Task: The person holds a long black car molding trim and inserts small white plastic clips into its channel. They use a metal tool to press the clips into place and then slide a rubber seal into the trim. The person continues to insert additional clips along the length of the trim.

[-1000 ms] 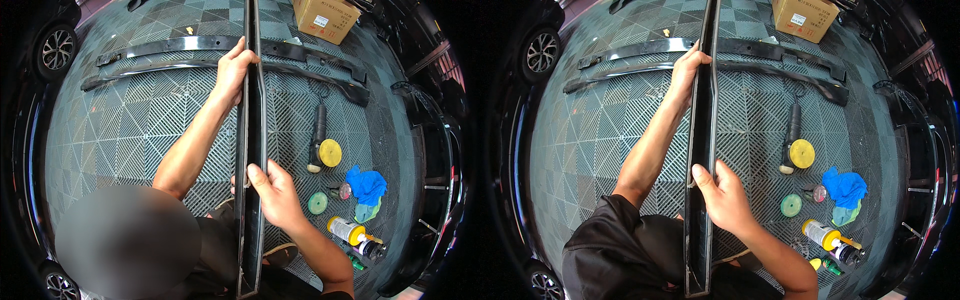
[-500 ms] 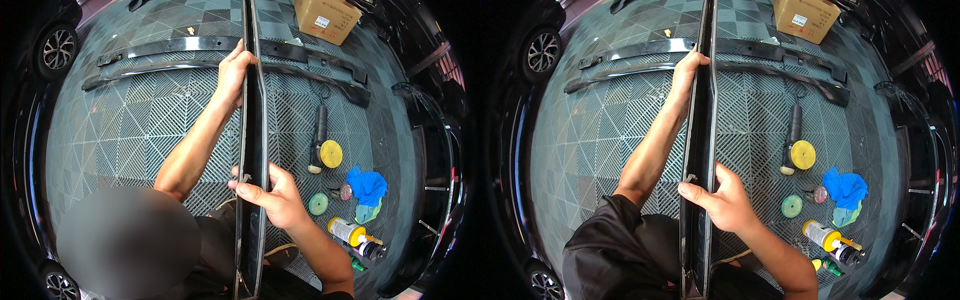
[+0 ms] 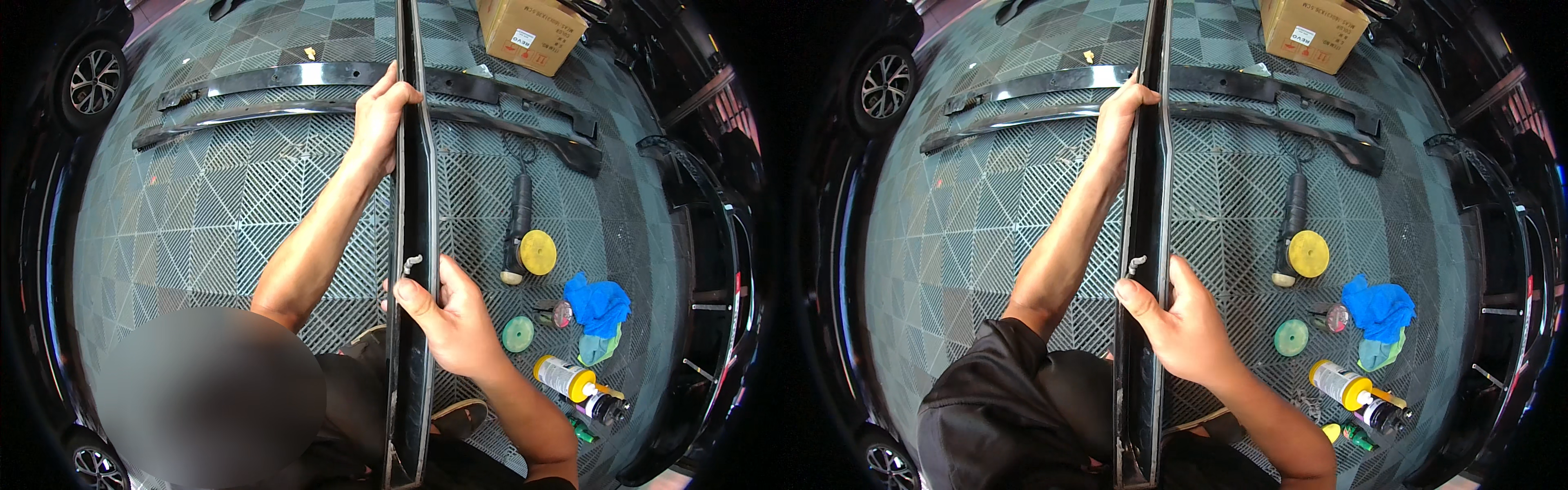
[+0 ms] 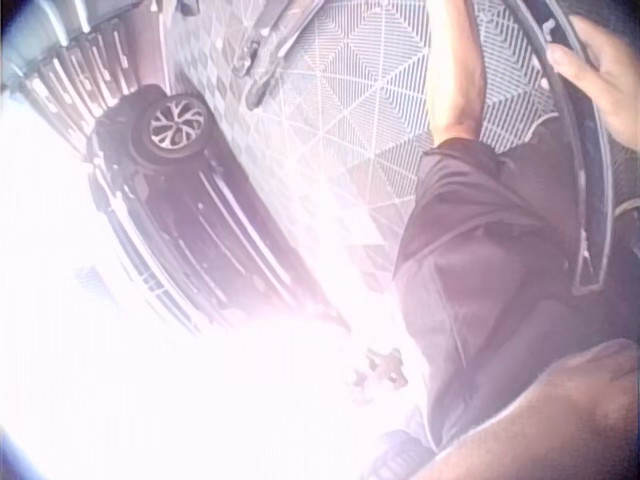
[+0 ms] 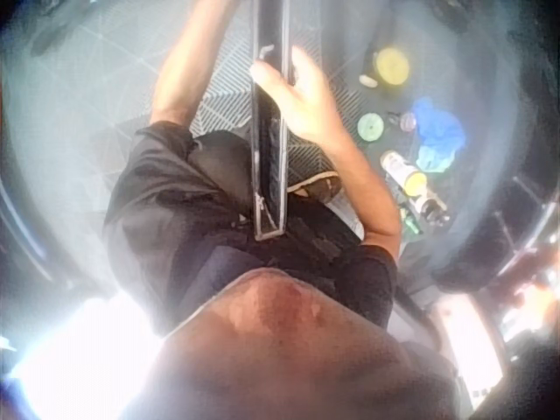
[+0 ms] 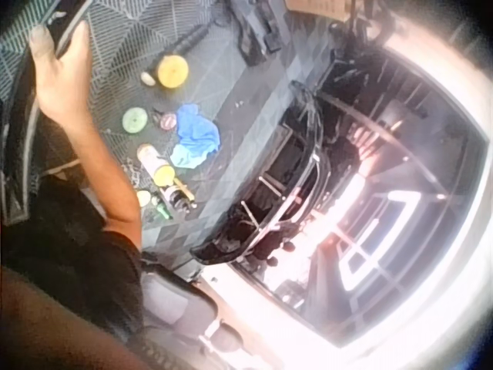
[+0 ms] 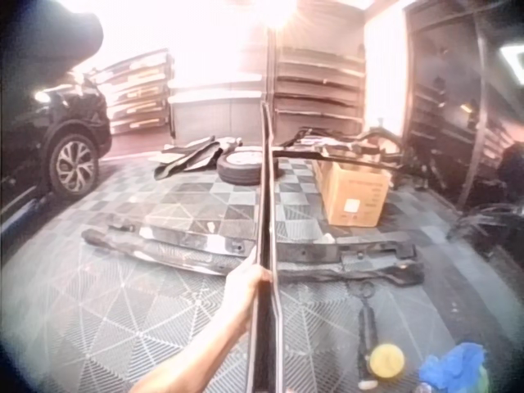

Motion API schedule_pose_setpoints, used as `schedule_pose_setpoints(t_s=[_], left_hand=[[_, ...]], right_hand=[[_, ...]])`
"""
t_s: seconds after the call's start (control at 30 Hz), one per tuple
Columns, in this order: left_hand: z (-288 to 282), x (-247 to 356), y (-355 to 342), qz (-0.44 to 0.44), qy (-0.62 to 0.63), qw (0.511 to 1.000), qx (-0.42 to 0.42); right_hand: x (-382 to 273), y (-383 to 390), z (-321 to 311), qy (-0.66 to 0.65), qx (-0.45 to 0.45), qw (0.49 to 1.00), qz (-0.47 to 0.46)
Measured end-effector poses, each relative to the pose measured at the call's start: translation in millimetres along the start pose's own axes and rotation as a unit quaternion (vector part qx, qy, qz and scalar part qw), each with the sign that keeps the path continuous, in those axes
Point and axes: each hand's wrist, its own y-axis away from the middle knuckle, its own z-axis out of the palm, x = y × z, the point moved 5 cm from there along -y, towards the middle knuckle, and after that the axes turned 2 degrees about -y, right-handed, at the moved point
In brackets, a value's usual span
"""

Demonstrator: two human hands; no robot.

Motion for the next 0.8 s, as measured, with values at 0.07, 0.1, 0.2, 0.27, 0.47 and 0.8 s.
schedule_pose_setpoints(t_s=[0.07,0.1,0.2,0.27,0.47,0.8], left_hand=[[-1.4,-1.6,0.5,-0.002,0.01,1.0,0.02],[-2.5,-2.2,1.5,-0.002,0.014,0.999,0.03],[-4.2,-3.7,7.4,-0.005,0.005,1.0,0.02],[-5.1,-5.0,10.0,-0.009,0.004,1.0,0.023],[-5.8,-3.0,10.7,-0.005,-0.004,1.0,0.024],[-2.2,6.6,11.1,0.006,-0.012,1.0,0.021]], right_hand=[[-0.8,4.4,0.1,-0.078,-0.036,0.996,0.016],[-3.8,6.4,0.4,-0.061,-0.054,0.997,0.004],[-9.7,9.4,3.5,-0.023,-0.071,0.997,0.011],[-5.3,6.3,1.4,-0.049,-0.06,0.997,0.029],[-5.0,7.3,6.6,-0.033,-0.032,0.999,-0.022],[5.6,1.5,-1.3,0.171,0.042,0.974,-0.141]])
